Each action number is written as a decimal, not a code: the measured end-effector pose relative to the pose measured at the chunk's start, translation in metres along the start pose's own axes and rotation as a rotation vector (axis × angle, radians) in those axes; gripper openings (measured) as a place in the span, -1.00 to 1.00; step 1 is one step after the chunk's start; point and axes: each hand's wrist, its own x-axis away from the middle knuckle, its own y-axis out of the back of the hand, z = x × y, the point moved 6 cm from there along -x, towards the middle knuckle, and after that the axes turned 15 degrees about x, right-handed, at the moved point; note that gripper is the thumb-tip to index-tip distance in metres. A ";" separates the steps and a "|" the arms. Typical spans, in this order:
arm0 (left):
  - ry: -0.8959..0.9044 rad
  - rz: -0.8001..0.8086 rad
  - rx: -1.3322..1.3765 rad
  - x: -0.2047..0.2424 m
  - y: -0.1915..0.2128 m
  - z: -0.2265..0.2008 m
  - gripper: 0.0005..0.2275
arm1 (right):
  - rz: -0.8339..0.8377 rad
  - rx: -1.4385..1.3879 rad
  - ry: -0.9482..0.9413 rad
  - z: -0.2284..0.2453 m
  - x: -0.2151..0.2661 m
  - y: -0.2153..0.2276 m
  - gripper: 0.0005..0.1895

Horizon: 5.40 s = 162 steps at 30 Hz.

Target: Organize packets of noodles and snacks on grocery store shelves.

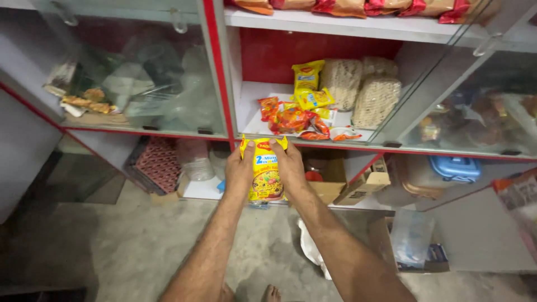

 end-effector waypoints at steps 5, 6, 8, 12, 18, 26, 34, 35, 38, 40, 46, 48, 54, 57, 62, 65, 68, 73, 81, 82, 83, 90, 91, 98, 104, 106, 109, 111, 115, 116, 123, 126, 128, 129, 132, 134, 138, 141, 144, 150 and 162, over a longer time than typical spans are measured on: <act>0.094 -0.080 0.189 0.021 0.026 -0.015 -0.60 | -0.017 -0.102 -0.122 0.007 0.019 -0.028 -0.71; 0.082 -0.061 0.218 0.022 0.032 -0.014 -0.60 | -0.033 -0.098 -0.084 -0.001 0.017 -0.031 -0.73; 0.052 -0.037 0.198 0.030 0.040 -0.026 -0.61 | -0.042 -0.100 -0.088 0.008 0.028 -0.041 -0.74; -0.073 -0.007 0.026 0.051 0.059 -0.055 -0.64 | 0.005 -0.159 -0.044 0.010 0.043 -0.067 -0.77; -0.113 -0.186 -0.026 0.074 0.124 -0.065 -0.68 | -0.002 0.122 0.021 -0.004 0.078 -0.109 -0.74; -0.115 -0.187 0.071 0.111 0.187 -0.081 -0.66 | 0.140 0.076 -0.039 0.017 0.154 -0.161 -0.79; -0.085 -0.252 -0.054 0.160 0.234 -0.101 -0.62 | 0.100 0.026 -0.064 0.019 0.204 -0.198 -0.79; -0.120 -0.242 -0.022 0.162 0.239 -0.102 -0.62 | 0.069 0.058 -0.075 0.021 0.210 -0.200 -0.79; -0.170 -0.258 0.008 0.169 0.250 -0.102 -0.62 | 0.083 0.019 -0.050 0.008 0.213 -0.205 -0.78; -0.182 -0.287 0.003 0.177 0.255 -0.104 -0.63 | 0.128 -0.052 -0.019 -0.001 0.213 -0.210 -0.77; -0.122 -0.369 0.185 0.204 0.263 -0.127 -0.64 | 0.300 0.145 0.080 0.037 0.249 -0.229 -0.66; -0.212 -0.402 0.108 0.213 0.269 -0.140 -0.63 | 0.367 0.344 -0.072 0.059 0.279 -0.238 -0.48; -0.349 -0.554 -0.016 0.241 0.292 -0.168 -0.65 | 0.700 0.296 0.178 0.015 0.286 -0.252 -0.37; -0.346 -0.608 -0.060 0.263 0.298 -0.162 -0.62 | 0.724 0.346 0.296 0.016 0.300 -0.248 -0.36; -0.294 -0.615 -0.157 0.316 0.279 -0.168 -0.57 | 0.714 0.360 0.148 0.046 0.341 -0.233 -0.35; -0.288 -0.624 -0.176 0.354 0.275 -0.160 -0.51 | 0.730 0.375 0.105 0.040 0.359 -0.233 -0.38; -0.273 -0.713 -0.238 0.391 0.289 -0.160 -0.48 | 0.808 0.368 0.100 0.033 0.387 -0.243 -0.42; -0.294 -0.884 -0.324 0.460 0.320 -0.175 -0.48 | 0.992 0.317 0.162 0.023 0.446 -0.266 -0.44; -0.270 -1.115 -0.289 0.568 0.368 -0.196 -0.48 | 1.304 0.341 0.201 0.022 0.547 -0.307 -0.45; -0.275 -1.137 -0.289 0.583 0.375 -0.199 -0.48 | 1.326 0.339 0.205 0.020 0.560 -0.313 -0.45; -0.274 -1.130 -0.292 0.600 0.380 -0.201 -0.47 | 1.347 0.320 0.202 0.018 0.576 -0.318 -0.45; -0.262 -1.127 -0.285 0.721 0.424 -0.191 -0.46 | 1.454 0.306 0.210 0.012 0.695 -0.342 -0.41; -0.269 -1.142 -0.286 0.737 0.430 -0.192 -0.46 | 1.469 0.304 0.215 0.015 0.711 -0.344 -0.41; -0.252 -1.300 -0.416 0.845 0.467 -0.209 -0.45 | 1.548 0.336 0.209 0.014 0.823 -0.369 -0.12; -0.243 -1.451 -0.429 0.936 0.501 -0.220 -0.44 | 1.733 0.403 0.277 0.010 0.917 -0.386 0.07; -0.244 -1.504 -0.396 0.965 0.508 -0.225 -0.44 | 1.773 0.425 0.266 0.009 0.948 -0.394 0.09; -0.267 -1.575 -0.364 1.000 0.515 -0.229 -0.44 | 1.818 0.369 0.319 0.000 0.983 -0.410 0.07; -0.326 -1.602 -0.339 1.022 0.523 -0.232 -0.45 | 1.842 0.302 0.368 -0.009 1.007 -0.425 -0.01; -0.268 -1.705 -0.372 1.061 0.558 -0.228 -0.46 | 1.961 0.214 0.315 -0.025 1.053 -0.455 0.01; -0.284 -1.700 -0.418 1.069 0.564 -0.233 -0.47 | 1.983 0.156 0.323 -0.028 1.064 -0.463 -0.03; -0.304 -1.801 -0.480 1.113 0.609 -0.252 -0.57 | 2.049 0.180 0.292 -0.022 1.129 -0.515 -0.12; -0.375 -1.816 -0.579 1.130 0.632 -0.266 -0.58 | 2.129 0.257 0.281 -0.019 1.156 -0.535 -0.18; -0.389 -1.869 -0.560 1.141 0.649 -0.279 -0.58 | 2.170 0.295 0.272 -0.016 1.174 -0.552 -0.19; -0.379 -1.917 -0.521 1.148 0.649 -0.277 -0.59 | 2.205 0.360 0.240 -0.021 1.180 -0.551 -0.19; -0.352 -1.959 -0.488 1.159 0.657 -0.291 -0.58 | 2.262 0.199 0.251 -0.025 1.202 -0.571 -0.28; -0.391 -1.949 -0.471 1.169 0.667 -0.294 -0.57 | 2.249 0.242 0.264 -0.028 1.216 -0.580 -0.29; -0.388 -1.933 -0.446 1.188 0.689 -0.304 -0.56 | 2.218 0.253 0.306 -0.035 1.245 -0.608 -0.30; -0.414 -1.923 -0.469 1.210 0.711 -0.305 -0.57 | 2.208 0.281 0.276 -0.033 1.270 -0.620 -0.25; -0.402 -1.934 -0.505 1.242 0.736 -0.308 -0.58 | 2.229 0.247 0.309 -0.035 1.306 -0.629 -0.17; -0.368 -1.928 -0.633 1.315 0.796 -0.310 -0.59 | 2.224 0.154 0.412 -0.051 1.388 -0.659 0.06; -0.299 -1.873 -0.554 1.419 0.869 -0.332 -0.59 | 2.143 0.207 0.475 -0.057 1.504 -0.686 0.07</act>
